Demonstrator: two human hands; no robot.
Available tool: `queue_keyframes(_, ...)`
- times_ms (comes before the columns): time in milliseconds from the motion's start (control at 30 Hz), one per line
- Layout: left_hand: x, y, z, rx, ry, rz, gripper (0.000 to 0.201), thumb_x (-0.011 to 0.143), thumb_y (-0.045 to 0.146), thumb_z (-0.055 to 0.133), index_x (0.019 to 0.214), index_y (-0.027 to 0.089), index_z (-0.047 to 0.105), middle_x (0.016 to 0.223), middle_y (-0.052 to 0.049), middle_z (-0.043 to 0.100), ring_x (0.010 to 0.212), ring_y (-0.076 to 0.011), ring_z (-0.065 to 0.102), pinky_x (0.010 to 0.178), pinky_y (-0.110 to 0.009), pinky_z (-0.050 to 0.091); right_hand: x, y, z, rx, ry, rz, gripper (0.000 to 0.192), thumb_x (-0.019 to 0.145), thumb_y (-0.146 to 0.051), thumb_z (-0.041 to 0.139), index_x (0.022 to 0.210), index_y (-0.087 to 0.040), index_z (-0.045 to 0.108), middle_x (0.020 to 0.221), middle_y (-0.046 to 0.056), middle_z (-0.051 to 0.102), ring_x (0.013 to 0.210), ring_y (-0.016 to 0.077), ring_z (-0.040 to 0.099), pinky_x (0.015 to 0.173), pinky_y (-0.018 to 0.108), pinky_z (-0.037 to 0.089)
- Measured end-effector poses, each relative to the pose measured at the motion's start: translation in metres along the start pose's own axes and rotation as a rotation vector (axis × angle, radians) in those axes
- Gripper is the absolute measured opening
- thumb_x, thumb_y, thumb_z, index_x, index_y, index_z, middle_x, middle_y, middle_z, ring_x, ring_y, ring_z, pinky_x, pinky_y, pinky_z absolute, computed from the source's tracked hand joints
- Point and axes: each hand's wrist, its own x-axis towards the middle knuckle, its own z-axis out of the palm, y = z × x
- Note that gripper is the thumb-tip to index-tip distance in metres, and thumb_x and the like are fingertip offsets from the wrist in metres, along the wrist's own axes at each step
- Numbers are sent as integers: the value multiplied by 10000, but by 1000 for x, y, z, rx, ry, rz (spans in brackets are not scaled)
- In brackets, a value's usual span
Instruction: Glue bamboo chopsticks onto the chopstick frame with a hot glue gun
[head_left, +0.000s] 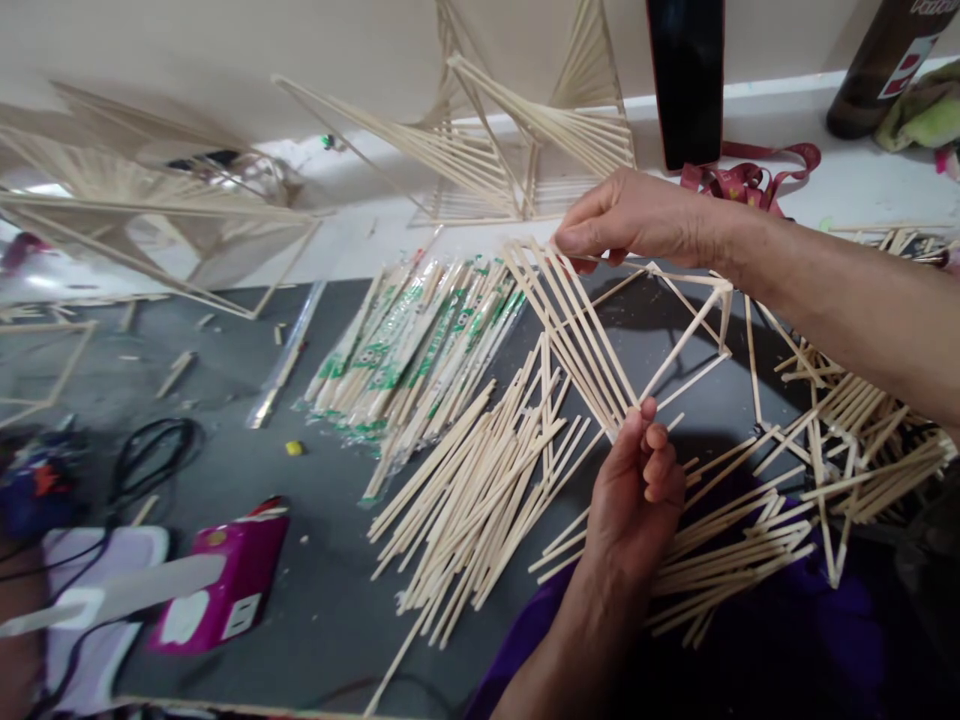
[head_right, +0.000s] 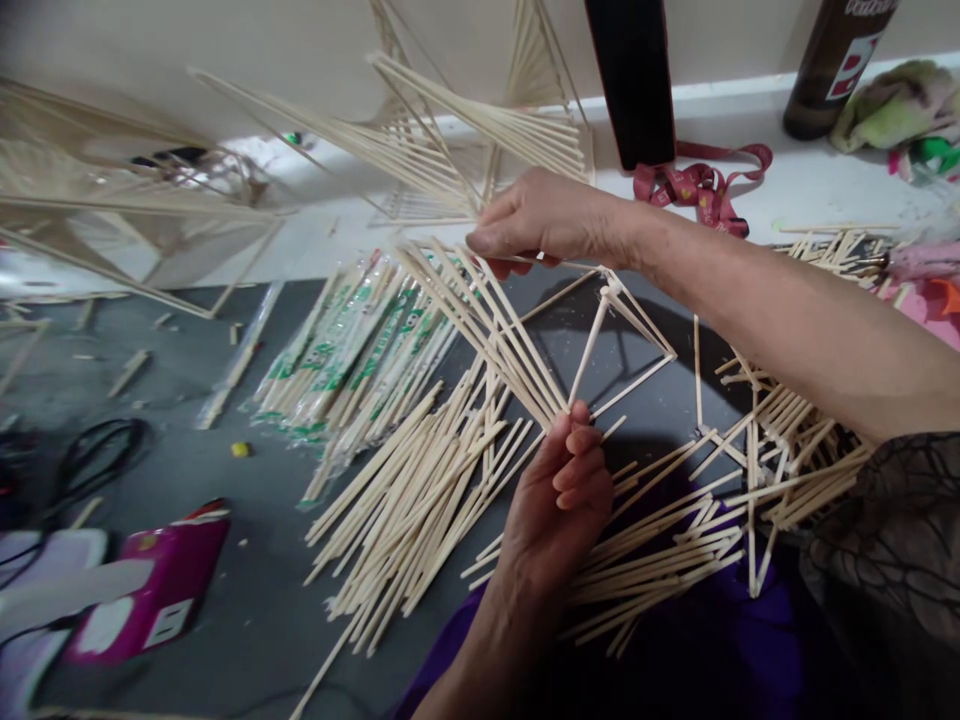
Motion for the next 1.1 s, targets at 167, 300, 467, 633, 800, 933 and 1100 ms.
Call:
queue_keyframes(167,-1,0,3,-18,14,-2,202,970,160,448,863,118,614,562,59,516,348,5,347,314,-86,261,-1,-4,3,-54,25,4,204,801,-177,546,620,-156,638,576,-32,530,590,77,427,550,203,325)
queue_keyframes(300,-2,0,4,-29,24,-4,210,974,160,446,860,113,617,562,57,516,351,8,353,316,-80,265,2,-1,2,-77,12,-34,192,788,-171,531,642,-139,651,573,-32,529,583,69,413,542,204,307)
queue_keyframes(467,-1,0,3,-4,18,1,181,960,156,476,852,121,617,568,59,511,355,9,341,315,-78,256,4,4,2,-55,32,-56,176,784,-161,542,664,-123,664,584,-27,550,565,59,418,530,201,302)
queue_keyframes(633,1,-1,3,-12,25,4,179,961,162,480,859,119,620,573,57,512,359,7,348,320,-82,263,3,-1,5,-35,61,-30,191,790,-101,557,635,-139,662,576,-28,564,549,62,422,516,200,303)
queue_keyframes(800,1,-1,4,-24,28,14,236,989,180,422,867,110,612,561,57,508,351,7,356,315,-82,261,2,-3,6,-24,83,-13,185,790,-77,563,637,-131,652,590,-28,574,562,58,446,537,189,328)
queue_keyframes(933,1,-1,3,-27,28,12,216,987,181,436,878,109,608,561,61,510,347,10,360,311,-81,255,1,-2,3,-19,71,39,171,809,-126,578,652,-137,645,626,-9,606,594,68,496,544,182,348)
queue_keyframes(1100,2,-1,1,-33,8,15,224,989,175,427,884,100,611,561,56,516,348,6,368,312,-82,262,-1,-4,0,7,66,71,198,852,-188,582,670,-142,642,650,4,623,620,79,524,566,193,376)
